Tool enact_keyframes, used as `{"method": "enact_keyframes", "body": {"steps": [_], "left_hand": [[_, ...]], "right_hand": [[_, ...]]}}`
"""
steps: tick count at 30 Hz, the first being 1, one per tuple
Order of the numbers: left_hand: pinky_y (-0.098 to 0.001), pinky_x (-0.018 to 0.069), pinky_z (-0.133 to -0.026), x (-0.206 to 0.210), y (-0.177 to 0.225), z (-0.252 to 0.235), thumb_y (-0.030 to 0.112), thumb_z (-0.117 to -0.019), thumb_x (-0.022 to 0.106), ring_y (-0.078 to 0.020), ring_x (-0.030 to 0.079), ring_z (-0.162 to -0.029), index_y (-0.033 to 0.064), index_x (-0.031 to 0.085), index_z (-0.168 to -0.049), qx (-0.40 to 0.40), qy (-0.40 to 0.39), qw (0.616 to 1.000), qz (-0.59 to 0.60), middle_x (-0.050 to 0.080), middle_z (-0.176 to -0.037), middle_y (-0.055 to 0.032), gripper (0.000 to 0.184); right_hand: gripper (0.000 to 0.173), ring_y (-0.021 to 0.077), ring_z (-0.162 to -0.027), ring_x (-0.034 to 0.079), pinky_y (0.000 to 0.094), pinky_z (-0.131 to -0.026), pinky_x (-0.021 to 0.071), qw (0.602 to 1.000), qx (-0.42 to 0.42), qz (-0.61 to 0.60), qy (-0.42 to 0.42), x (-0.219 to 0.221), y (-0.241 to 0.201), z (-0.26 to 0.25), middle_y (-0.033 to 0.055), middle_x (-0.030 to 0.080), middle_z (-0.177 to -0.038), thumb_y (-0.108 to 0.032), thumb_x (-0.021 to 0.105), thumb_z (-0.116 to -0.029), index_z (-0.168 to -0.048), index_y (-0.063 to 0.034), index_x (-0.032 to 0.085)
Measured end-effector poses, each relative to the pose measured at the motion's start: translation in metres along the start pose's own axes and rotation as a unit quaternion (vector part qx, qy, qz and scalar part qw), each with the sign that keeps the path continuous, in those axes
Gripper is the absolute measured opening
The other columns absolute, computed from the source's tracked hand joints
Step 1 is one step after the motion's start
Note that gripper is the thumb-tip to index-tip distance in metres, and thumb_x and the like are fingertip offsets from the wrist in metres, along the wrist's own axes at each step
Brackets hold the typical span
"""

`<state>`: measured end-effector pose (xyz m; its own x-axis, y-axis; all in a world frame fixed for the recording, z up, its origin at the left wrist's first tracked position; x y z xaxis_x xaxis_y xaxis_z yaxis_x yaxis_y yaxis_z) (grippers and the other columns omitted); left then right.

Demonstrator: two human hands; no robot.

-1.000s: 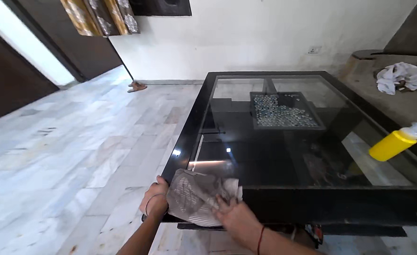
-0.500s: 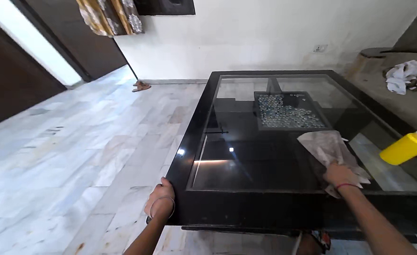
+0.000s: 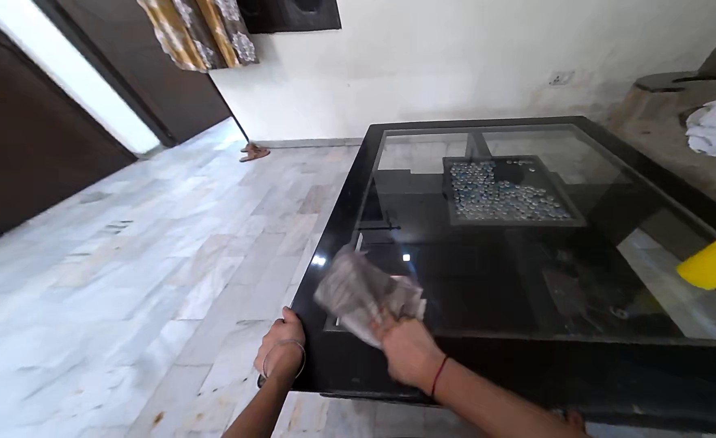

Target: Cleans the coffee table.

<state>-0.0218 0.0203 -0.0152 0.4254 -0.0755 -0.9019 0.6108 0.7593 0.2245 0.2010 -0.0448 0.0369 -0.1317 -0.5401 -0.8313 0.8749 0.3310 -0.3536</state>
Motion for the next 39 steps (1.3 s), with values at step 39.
{"method": "enact_keyframes", "body": {"steps": [39], "left_hand": [[-0.0603,0.0461,-0.106,-0.004,0.003,0.001,0.049,-0.1121,0.01,-0.0359,0.059,-0.134,0.012,0.06,-0.142,-0.001,-0.029,0.999,-0.025,0.065,-0.139,-0.0179,0.069]], "right_hand": [[0.072,0.0476,-0.12,0.06,0.0585,-0.094,0.0507,0.999,0.049,-0.006,0.015,-0.041,0.01,-0.086,0.0274,0.018,-0.168,-0.005,0.057,-0.0981,-0.163,-0.0063,0.026]]}}
Point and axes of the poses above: each hand's wrist, its own z-axis away from the middle knuckle, its own x-axis out of the palm, y = z × x, the point moved 3 cm from there along -z, towards the middle knuckle
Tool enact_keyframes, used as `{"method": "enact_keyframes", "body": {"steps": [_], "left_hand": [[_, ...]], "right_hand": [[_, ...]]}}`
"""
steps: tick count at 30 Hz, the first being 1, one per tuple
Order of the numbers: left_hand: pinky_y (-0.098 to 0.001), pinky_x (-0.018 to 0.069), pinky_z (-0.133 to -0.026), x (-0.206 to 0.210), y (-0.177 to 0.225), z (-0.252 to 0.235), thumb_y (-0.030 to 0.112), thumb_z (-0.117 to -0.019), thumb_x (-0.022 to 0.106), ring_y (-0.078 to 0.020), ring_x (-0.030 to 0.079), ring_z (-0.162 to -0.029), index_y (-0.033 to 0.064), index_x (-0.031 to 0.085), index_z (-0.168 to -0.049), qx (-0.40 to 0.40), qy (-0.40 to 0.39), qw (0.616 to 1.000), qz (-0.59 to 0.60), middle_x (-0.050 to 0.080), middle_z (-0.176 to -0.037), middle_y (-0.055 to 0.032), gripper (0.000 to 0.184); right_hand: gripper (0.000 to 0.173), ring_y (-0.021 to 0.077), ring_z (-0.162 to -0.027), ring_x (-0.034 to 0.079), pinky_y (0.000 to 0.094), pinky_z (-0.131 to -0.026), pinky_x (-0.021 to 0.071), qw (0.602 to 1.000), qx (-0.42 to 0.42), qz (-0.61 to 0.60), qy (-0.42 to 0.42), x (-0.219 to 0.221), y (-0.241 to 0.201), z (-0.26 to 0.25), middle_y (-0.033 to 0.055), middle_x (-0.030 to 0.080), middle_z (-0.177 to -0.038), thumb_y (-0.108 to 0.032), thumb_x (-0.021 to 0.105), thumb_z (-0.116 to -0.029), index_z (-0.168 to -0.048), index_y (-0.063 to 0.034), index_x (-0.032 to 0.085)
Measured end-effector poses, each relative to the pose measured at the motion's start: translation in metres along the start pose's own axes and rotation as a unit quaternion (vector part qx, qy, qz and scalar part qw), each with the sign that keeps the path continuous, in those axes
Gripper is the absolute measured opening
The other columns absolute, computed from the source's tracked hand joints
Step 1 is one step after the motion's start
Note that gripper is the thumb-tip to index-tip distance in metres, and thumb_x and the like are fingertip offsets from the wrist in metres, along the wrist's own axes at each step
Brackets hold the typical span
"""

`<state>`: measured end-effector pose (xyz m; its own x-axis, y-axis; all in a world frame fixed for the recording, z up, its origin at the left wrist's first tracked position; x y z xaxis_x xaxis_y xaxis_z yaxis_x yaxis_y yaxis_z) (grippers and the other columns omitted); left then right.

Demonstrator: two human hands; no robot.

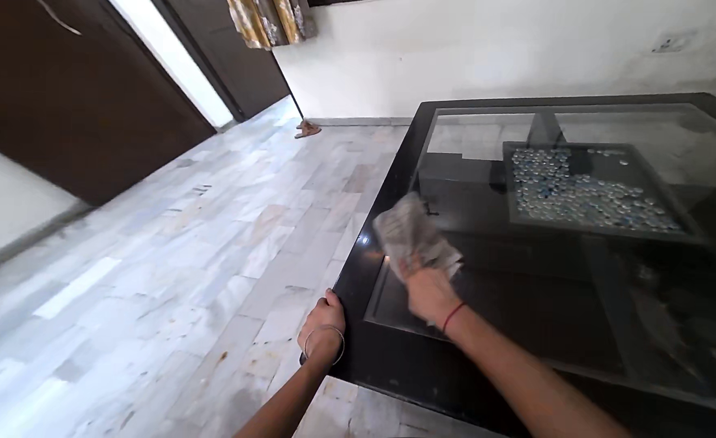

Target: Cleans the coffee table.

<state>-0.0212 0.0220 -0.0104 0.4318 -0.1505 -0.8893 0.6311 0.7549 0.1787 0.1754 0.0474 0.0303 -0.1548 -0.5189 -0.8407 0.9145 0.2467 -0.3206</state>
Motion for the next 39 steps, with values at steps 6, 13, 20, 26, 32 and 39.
{"method": "enact_keyframes", "body": {"steps": [6,13,20,26,32,39], "left_hand": [[-0.0595,0.0477,-0.105,-0.001,0.001,0.003,0.046,-0.1126,0.013,-0.0355,0.06,-0.133,0.0113,0.062,-0.14,-0.003,0.003,1.0,0.001,0.066,-0.138,-0.0172,0.066],[-0.0607,0.0462,-0.105,0.003,-0.002,0.003,0.051,-0.1113,0.009,-0.0369,0.058,-0.135,0.0088,0.064,-0.136,0.009,0.007,1.0,0.013,0.065,-0.138,-0.0191,0.073],[-0.06,0.0455,-0.107,0.004,-0.004,0.003,0.051,-0.1114,0.01,-0.0366,0.057,-0.136,0.0082,0.063,-0.137,0.021,0.007,1.0,0.018,0.064,-0.14,-0.0198,0.073],[-0.0611,0.0447,-0.107,0.005,-0.004,0.003,0.051,-0.1114,0.009,-0.0379,0.058,-0.135,0.0072,0.064,-0.135,0.021,0.012,0.999,0.025,0.064,-0.139,-0.0215,0.074],[-0.0624,0.0438,-0.108,0.008,-0.006,0.0,0.051,-0.1115,0.011,-0.0398,0.057,-0.136,0.0057,0.064,-0.136,0.027,0.019,0.999,0.036,0.063,-0.139,-0.023,0.074],[-0.0641,0.0448,-0.105,0.01,-0.007,-0.002,0.051,-0.1116,0.009,-0.0418,0.057,-0.134,0.0044,0.064,-0.135,0.03,0.026,0.999,0.034,0.063,-0.138,-0.0247,0.076]], "right_hand": [[0.074,0.0488,-0.13,0.054,0.062,-0.098,0.0477,0.99,-0.138,0.029,-0.013,0.028,-0.021,0.041,0.022,0.025,-0.168,0.007,0.055,-0.093,-0.162,-0.0097,0.032],[0.06,0.0435,-0.119,0.064,0.0611,-0.091,0.053,0.975,0.203,0.046,0.073,0.004,0.162,0.117,0.0166,0.048,-0.155,-0.007,0.05,-0.1013,-0.159,-0.0208,0.042],[0.044,0.0477,-0.127,0.058,0.0619,-0.102,0.0469,0.86,0.509,-0.004,0.028,0.023,0.256,0.223,0.0325,0.061,-0.133,-0.024,0.063,-0.0993,-0.127,0.0108,0.061],[0.048,0.0458,-0.132,0.055,0.0602,-0.105,0.0449,0.903,0.418,-0.004,-0.097,0.018,0.135,0.201,0.0317,0.056,-0.14,-0.022,0.059,-0.1011,-0.133,0.0129,0.055],[0.063,0.0517,-0.129,0.054,0.0511,-0.091,0.0545,0.972,0.193,0.083,-0.103,0.059,0.016,0.162,0.038,0.023,-0.161,0.008,0.042,-0.1019,-0.158,0.0124,0.014],[0.067,0.0509,-0.131,0.052,0.0587,-0.097,0.0489,0.991,0.054,0.092,-0.077,0.066,0.051,0.19,0.0273,0.021,-0.167,0.009,0.046,-0.0996,-0.162,-0.0024,0.025]]}}
Point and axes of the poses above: each hand's wrist, its own z-axis away from the middle knuckle, its own x-axis out of the palm, y = z × x, the point moved 3 cm from there along -z, towards the middle knuckle
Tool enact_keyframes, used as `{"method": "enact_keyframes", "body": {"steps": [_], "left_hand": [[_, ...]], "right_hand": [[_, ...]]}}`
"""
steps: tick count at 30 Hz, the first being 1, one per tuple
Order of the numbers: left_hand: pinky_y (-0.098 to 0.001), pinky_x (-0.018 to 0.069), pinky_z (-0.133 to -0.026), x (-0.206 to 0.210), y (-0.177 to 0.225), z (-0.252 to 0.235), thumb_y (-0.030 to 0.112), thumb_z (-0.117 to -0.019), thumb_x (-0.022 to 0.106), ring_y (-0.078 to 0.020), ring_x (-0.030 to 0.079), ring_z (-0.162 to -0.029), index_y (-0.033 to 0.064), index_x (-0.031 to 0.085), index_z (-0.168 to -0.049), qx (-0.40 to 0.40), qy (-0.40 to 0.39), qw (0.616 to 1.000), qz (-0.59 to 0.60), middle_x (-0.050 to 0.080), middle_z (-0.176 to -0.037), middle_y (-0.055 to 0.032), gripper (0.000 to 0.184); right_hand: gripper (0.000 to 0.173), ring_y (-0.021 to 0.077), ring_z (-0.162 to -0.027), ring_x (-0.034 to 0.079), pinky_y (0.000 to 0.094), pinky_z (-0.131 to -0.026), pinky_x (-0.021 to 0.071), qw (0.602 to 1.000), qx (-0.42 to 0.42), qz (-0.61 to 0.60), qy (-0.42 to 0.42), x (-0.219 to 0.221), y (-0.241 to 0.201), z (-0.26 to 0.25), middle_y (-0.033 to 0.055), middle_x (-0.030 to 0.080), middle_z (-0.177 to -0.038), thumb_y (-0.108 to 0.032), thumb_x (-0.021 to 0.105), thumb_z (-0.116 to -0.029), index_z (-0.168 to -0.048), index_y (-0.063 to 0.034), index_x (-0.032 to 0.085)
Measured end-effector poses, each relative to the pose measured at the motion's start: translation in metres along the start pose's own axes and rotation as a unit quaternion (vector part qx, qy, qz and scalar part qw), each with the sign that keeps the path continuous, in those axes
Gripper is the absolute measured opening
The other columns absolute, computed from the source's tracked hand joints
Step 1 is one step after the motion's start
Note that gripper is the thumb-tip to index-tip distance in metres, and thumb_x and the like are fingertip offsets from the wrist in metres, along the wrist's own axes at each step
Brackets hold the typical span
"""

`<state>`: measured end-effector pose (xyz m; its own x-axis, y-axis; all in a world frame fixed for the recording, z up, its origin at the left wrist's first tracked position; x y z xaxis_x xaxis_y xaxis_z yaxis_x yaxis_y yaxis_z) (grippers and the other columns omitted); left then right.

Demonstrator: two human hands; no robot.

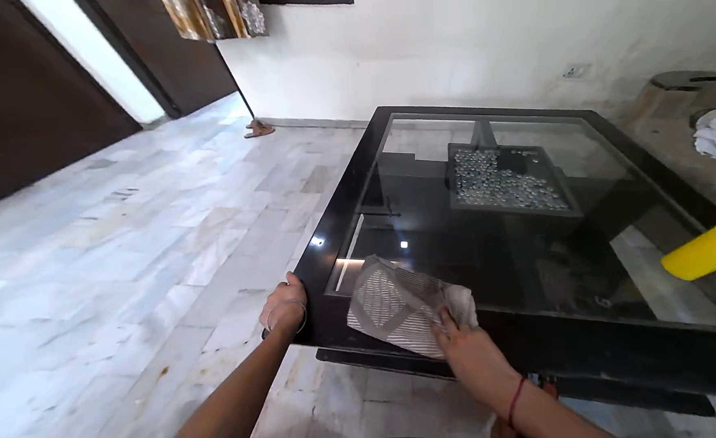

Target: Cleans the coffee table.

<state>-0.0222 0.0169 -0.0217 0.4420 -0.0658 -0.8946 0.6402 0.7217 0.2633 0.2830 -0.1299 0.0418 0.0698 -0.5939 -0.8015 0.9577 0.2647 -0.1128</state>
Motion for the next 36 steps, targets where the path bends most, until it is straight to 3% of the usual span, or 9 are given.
{"method": "enact_keyframes", "body": {"steps": [2,7,12,14,16,18,23,30,36], "left_hand": [[-0.0647,0.044,-0.106,0.001,-0.001,-0.001,0.051,-0.1116,0.009,-0.0424,0.057,-0.135,0.004,0.063,-0.135,0.004,0.004,1.0,0.003,0.063,-0.139,-0.0253,0.076],[-0.0641,0.0438,-0.106,-0.001,0.0,0.0,0.052,-0.1114,0.009,-0.0415,0.056,-0.136,0.0041,0.063,-0.136,0.006,0.003,1.0,0.008,0.062,-0.14,-0.025,0.076],[-0.0637,0.0442,-0.106,0.0,-0.001,-0.002,0.052,-0.1113,0.008,-0.0411,0.057,-0.135,0.0042,0.065,-0.133,0.0,-0.002,1.0,0.004,0.063,-0.138,-0.0243,0.077],[-0.0626,0.0445,-0.106,-0.001,0.0,-0.002,0.051,-0.1112,0.009,-0.0394,0.058,-0.135,0.005,0.065,-0.133,-0.004,0.0,1.0,0.007,0.064,-0.138,-0.0231,0.076],[-0.0619,0.0443,-0.107,-0.002,0.002,-0.001,0.051,-0.1112,0.009,-0.0382,0.057,-0.136,0.0057,0.065,-0.134,-0.006,-0.001,1.0,0.007,0.064,-0.139,-0.0219,0.075],[-0.0618,0.0435,-0.108,-0.001,0.0,-0.001,0.051,-0.1112,0.009,-0.0386,0.056,-0.137,0.0055,0.065,-0.135,-0.006,-0.004,1.0,0.006,0.063,-0.14,-0.0224,0.076],[-0.0636,0.0427,-0.108,-0.001,0.0,0.0,0.052,-0.1111,0.009,-0.0416,0.056,-0.136,0.0041,0.064,-0.136,-0.002,-0.005,1.0,0.006,0.062,-0.14,-0.0253,0.077],[-0.0612,0.044,-0.108,-0.005,0.003,0.001,0.052,-0.111,0.009,-0.0381,0.057,-0.136,0.0062,0.065,-0.135,-0.019,-0.008,1.0,-0.004,0.064,-0.14,-0.021,0.076],[-0.0591,0.0487,-0.103,-0.008,0.001,0.009,0.053,-0.1115,0.015,-0.0365,0.061,-0.131,0.0084,0.064,-0.133,0.016,-0.001,0.999,-0.042,0.067,-0.135,-0.0199,0.07]], "right_hand": [[0.07,0.0508,-0.134,0.05,0.0617,-0.099,0.0473,0.999,0.047,-0.02,0.005,0.008,0.028,0.017,0.0275,0.034,-0.162,0.009,0.049,-0.0981,-0.163,-0.0075,0.027],[0.077,0.0538,-0.136,0.047,0.0668,-0.098,0.0467,0.975,0.214,-0.062,-0.017,0.043,0.118,0.077,0.0261,0.028,-0.165,-0.001,0.058,-0.0978,-0.165,-0.0121,0.022],[0.088,0.0615,-0.132,0.046,0.0702,-0.101,0.0436,0.894,0.429,-0.126,-0.023,0.081,0.205,0.136,0.0383,0.019,-0.163,-0.014,0.066,-0.0963,-0.163,0.0028,0.011],[0.08,0.0577,-0.139,0.042,0.0654,-0.11,0.0382,0.863,0.479,-0.152,-0.057,0.07,0.208,0.149,0.0439,0.032,-0.154,-0.021,0.063,-0.0986,-0.155,0.0152,0.02],[0.062,0.0573,-0.132,0.05,0.0698,-0.104,0.0418,0.857,0.485,-0.163,-0.056,0.07,0.211,0.144,0.0437,0.051,-0.138,-0.028,0.062,-0.0988,-0.135,0.0199,0.048],[0.051,0.0526,-0.129,0.055,0.0681,-0.102,0.0428,0.875,0.449,-0.158,-0.091,0.047,0.189,0.13,0.038,0.059,-0.132,-0.031,0.056,-0.1036,-0.125,0.0146,0.06],[0.039,0.0468,-0.128,0.057,0.0605,-0.102,0.0466,0.928,0.333,-0.115,-0.121,-0.016,0.085,0.062,0.0317,0.059,-0.135,-0.019,0.054,-0.1034,-0.128,0.0118,0.059],[0.047,0.0514,-0.124,0.055,0.058,-0.094,0.0497,0.998,0.01,-0.025,-0.048,-0.035,-0.082,-0.029,0.0389,0.049,-0.14,0.007,0.043,-0.1012,-0.146,0.0182,0.037],[0.061,0.0487,-0.144,0.04,0.0603,-0.108,0.0395,0.981,-0.192,-0.01,0.019,-0.035,-0.096,-0.055,0.0323,0.035,-0.159,0.006,0.054,-0.098,-0.157,0.0008,0.037]]}}
Point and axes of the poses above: each hand's wrist, its own z-axis away from the middle knuckle, its own x-axis out of the palm, y = z × x, the point moved 3 cm from there along -z, towards the middle knuckle
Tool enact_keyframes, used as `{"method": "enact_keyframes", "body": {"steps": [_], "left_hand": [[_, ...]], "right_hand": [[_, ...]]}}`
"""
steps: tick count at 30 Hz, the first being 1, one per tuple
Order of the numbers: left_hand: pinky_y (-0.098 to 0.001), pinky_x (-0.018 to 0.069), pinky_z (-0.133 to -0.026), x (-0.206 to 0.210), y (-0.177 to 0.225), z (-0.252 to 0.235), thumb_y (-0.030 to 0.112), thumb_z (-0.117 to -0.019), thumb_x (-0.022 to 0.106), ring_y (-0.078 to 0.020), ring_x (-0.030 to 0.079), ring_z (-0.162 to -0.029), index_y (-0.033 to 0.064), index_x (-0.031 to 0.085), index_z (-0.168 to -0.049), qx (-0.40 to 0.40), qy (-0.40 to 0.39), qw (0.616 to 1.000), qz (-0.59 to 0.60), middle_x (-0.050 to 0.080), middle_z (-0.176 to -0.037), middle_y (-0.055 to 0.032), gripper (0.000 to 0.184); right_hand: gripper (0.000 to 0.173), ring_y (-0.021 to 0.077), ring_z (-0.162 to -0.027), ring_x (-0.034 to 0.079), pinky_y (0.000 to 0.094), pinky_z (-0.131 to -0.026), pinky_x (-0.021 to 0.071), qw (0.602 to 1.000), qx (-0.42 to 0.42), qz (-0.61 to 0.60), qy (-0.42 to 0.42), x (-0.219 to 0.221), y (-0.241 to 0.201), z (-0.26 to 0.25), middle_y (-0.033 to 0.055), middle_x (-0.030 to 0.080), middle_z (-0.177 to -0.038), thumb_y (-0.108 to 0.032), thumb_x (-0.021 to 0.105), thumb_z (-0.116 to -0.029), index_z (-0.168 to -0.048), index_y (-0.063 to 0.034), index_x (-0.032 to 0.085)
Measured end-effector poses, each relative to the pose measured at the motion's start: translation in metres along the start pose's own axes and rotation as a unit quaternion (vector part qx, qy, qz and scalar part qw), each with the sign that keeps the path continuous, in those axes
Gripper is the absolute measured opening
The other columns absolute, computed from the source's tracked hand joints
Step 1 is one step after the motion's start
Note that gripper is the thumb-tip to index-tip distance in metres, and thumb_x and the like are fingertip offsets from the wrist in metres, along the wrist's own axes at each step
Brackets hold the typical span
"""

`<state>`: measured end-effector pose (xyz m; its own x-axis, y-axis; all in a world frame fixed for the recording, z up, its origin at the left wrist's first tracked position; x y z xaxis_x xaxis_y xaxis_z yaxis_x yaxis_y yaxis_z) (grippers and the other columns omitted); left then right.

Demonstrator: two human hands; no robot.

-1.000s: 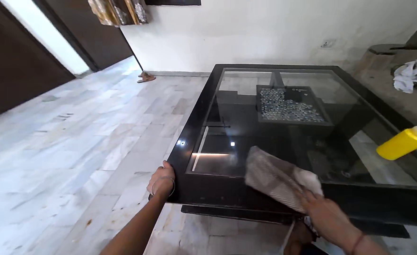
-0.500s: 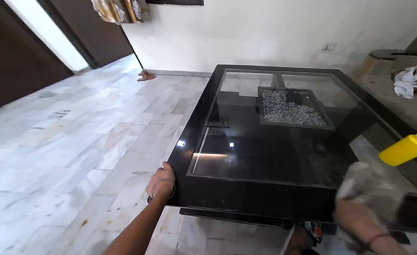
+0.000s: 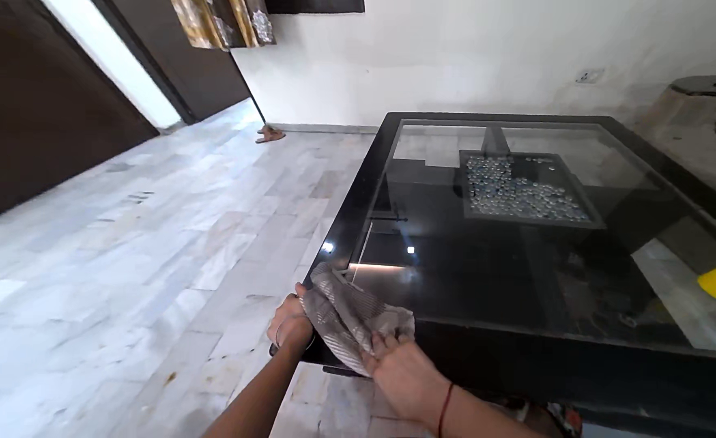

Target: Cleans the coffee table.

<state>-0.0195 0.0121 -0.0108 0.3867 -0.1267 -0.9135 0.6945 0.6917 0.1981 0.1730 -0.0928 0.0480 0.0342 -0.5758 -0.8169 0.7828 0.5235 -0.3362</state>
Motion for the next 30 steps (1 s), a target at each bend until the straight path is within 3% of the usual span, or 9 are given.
{"method": "enact_keyframes", "body": {"steps": [4,7,9,13,15,18,24,27,30], "left_hand": [[-0.0623,0.0453,-0.105,0.003,0.001,-0.005,0.051,-0.1116,0.012,-0.0394,0.059,-0.134,0.0053,0.066,-0.133,-0.017,-0.001,0.999,0.044,0.065,-0.137,-0.0231,0.074],[-0.0619,0.0444,-0.107,0.002,0.002,-0.005,0.052,-0.1114,0.01,-0.0382,0.058,-0.135,0.0052,0.065,-0.133,-0.026,-0.01,0.998,0.047,0.064,-0.138,-0.0223,0.075],[-0.0618,0.0446,-0.107,0.002,0.002,-0.005,0.052,-0.111,0.009,-0.0382,0.058,-0.135,0.0056,0.066,-0.133,-0.027,-0.014,0.999,0.045,0.065,-0.138,-0.022,0.076],[-0.0616,0.0456,-0.106,0.002,0.002,-0.006,0.052,-0.1109,0.01,-0.0374,0.058,-0.134,0.0075,0.067,-0.132,-0.032,-0.011,0.998,0.047,0.066,-0.137,-0.0202,0.075],[-0.0613,0.046,-0.106,0.002,0.002,-0.007,0.053,-0.1108,0.01,-0.0374,0.058,-0.135,0.0078,0.066,-0.133,-0.034,-0.013,0.998,0.045,0.066,-0.138,-0.0197,0.075],[-0.061,0.0453,-0.107,0.003,0.002,-0.009,0.053,-0.1108,0.01,-0.0372,0.058,-0.135,0.0069,0.065,-0.134,-0.035,-0.018,0.998,0.045,0.065,-0.139,-0.0206,0.075],[-0.0611,0.0446,-0.107,0.001,0.002,-0.006,0.052,-0.111,0.009,-0.0376,0.057,-0.136,0.0063,0.066,-0.133,-0.035,-0.019,0.998,0.045,0.065,-0.138,-0.0208,0.076],[-0.0616,0.0446,-0.107,0.0,0.003,-0.005,0.052,-0.111,0.01,-0.038,0.057,-0.136,0.0062,0.066,-0.133,-0.034,-0.021,0.998,0.046,0.065,-0.138,-0.0208,0.076],[-0.0607,0.0462,-0.106,-0.001,0.002,-0.006,0.051,-0.1111,0.011,-0.0364,0.059,-0.134,0.0085,0.066,-0.134,-0.037,-0.017,0.998,0.049,0.066,-0.136,-0.0192,0.073]], "right_hand": [[0.059,0.0485,-0.14,0.045,0.0638,-0.108,0.0392,0.993,0.092,-0.006,0.079,-0.015,0.076,0.017,0.0238,0.043,-0.158,0.009,0.053,-0.0938,-0.151,-0.0063,0.05],[0.058,0.0411,-0.141,0.047,0.0616,-0.109,0.0397,0.966,0.228,-0.026,0.12,-0.021,0.153,0.048,0.0132,0.049,-0.157,0.003,0.053,-0.0958,-0.149,-0.0204,0.056],[0.056,0.0416,-0.137,0.051,0.0613,-0.107,0.0429,0.931,0.339,-0.022,0.132,-0.019,0.199,0.08,0.0146,0.052,-0.154,-0.004,0.056,-0.097,-0.151,-0.0214,0.054],[0.042,0.0489,-0.123,0.06,0.0657,-0.095,0.0488,0.8,0.567,-0.063,0.184,0.01,0.271,0.162,0.0286,0.062,-0.134,-0.019,0.063,-0.0987,-0.138,-0.0045,0.061],[0.042,0.0481,-0.125,0.059,0.0639,-0.1,0.0466,0.726,0.653,-0.119,0.18,0.024,0.29,0.195,0.0318,0.062,-0.132,-0.023,0.064,-0.0994,-0.131,0.0046,0.062],[0.039,0.0457,-0.126,0.06,0.0618,-0.101,0.0472,0.681,0.697,-0.152,0.166,0.03,0.296,0.212,0.0309,0.063,-0.131,-0.022,0.06,-0.1003,-0.125,0.0078,0.063],[0.038,0.042,-0.124,0.062,0.0564,-0.1,0.0494,0.76,0.627,-0.127,0.111,-0.011,0.235,0.135,0.0284,0.063,-0.131,-0.019,0.061,-0.1006,-0.127,0.009,0.061],[0.05,0.0434,-0.127,0.059,0.056,-0.1,0.0492,0.843,0.517,-0.113,0.097,-0.03,0.182,0.077,0.0297,0.057,-0.138,-0.016,0.06,-0.0999,-0.143,0.0073,0.049],[0.063,0.044,-0.136,0.051,0.0566,-0.108,0.0445,0.935,0.338,-0.061,0.093,-0.035,0.111,0.018,0.0289,0.047,-0.151,-0.002,0.055,-0.0984,-0.158,0.0006,0.034]]}}
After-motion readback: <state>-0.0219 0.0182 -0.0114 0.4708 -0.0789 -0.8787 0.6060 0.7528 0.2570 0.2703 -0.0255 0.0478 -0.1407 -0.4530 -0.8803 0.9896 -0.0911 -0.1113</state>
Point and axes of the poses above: each hand's wrist, its own z-axis away from the middle knuckle, its own x-axis out of the palm, y = z × x, the point moved 3 cm from there along -z, towards the middle knuckle
